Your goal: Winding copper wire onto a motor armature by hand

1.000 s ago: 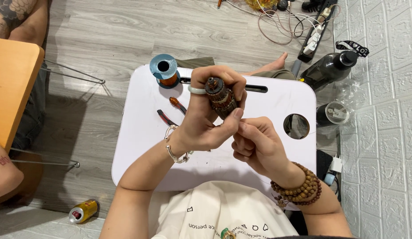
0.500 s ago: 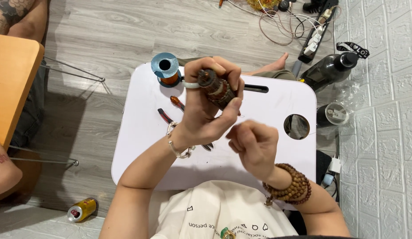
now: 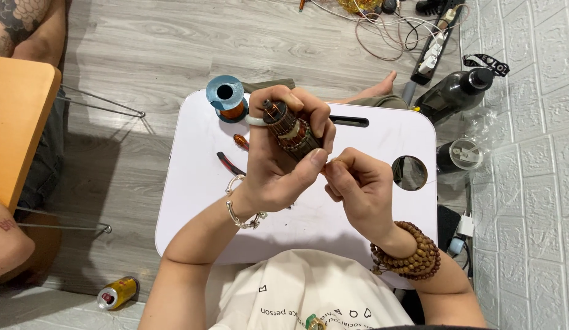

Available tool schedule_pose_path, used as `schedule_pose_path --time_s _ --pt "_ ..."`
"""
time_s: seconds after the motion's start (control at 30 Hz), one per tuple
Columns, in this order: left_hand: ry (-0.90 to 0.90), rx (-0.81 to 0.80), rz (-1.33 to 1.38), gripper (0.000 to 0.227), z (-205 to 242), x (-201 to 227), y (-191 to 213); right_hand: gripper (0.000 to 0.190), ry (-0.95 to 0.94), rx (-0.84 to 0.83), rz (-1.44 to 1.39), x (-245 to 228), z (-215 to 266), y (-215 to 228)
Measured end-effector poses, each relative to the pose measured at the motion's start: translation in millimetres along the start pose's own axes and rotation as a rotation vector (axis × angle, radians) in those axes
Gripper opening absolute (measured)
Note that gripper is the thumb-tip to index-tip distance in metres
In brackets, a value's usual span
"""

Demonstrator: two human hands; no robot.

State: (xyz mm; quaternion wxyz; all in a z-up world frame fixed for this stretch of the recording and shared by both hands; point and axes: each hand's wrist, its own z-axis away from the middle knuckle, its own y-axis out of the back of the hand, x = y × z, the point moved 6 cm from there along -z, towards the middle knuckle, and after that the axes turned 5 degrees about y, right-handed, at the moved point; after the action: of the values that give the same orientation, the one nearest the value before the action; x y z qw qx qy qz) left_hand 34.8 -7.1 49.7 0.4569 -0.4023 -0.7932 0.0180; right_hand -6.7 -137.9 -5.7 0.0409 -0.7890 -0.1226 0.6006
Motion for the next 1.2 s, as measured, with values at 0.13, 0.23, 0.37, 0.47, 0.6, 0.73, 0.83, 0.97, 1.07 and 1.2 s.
schedule_pose_path --time_s 0.13,0.23,0.37,0.47,0.6,0.73,0.83,0.97,1.07,1.2 --pt "0.005 0.006 0.038 0.059 -0.7 -2.0 -1.2 0.017 0.043 -0.024 0.042 -5.5 -5.2 -6.5" --pt "-0.009 0.025 -0.001 0.064 -0.9 -2.6 0.7 0.018 0.111 -0.075 0.008 -5.3 -5.0 -7.9" --pt "-0.021 0.028 -0.057 0.063 -1.9 -1.3 3.2 0.018 0.074 -0.127 -0.082 -0.3 -9.1 -5.7" --pt "0.029 0.011 -0.177 0.067 -3.5 3.8 7.0 0.02 0.114 -0.12 -0.188 1.4 -17.2 2.0" --pt "0.162 0.077 -0.383 0.069 -12.0 3.4 17.3 0.025 0.163 -0.044 -0.129 -5.1 -21.7 13.1" --pt "0.182 0.108 -0.468 0.083 -11.9 7.7 22.6 0.029 0.236 -0.027 0.069 -13.6 -23.8 17.7" --pt "0.27 0.093 -0.656 0.046 -19.3 16.4 22.8 0.031 0.244 -0.062 0.199 -19.0 -26.4 15.1" --pt "0.348 0.075 -0.75 0.041 -23.2 14.0 34.0 0.035 0.251 -0.116 0.323 -22.7 -28.4 10.9" --pt "0.392 0.072 -0.687 0.042 -23.8 2.2 42.5 0.038 0.258 -0.12 0.379 -23.5 -29.7 11.8" --pt "0.4 0.065 -0.658 0.042 -25.7 -9.3 50.0 0.037 0.262 -0.11 0.437 -23.2 -32.4 17.2"
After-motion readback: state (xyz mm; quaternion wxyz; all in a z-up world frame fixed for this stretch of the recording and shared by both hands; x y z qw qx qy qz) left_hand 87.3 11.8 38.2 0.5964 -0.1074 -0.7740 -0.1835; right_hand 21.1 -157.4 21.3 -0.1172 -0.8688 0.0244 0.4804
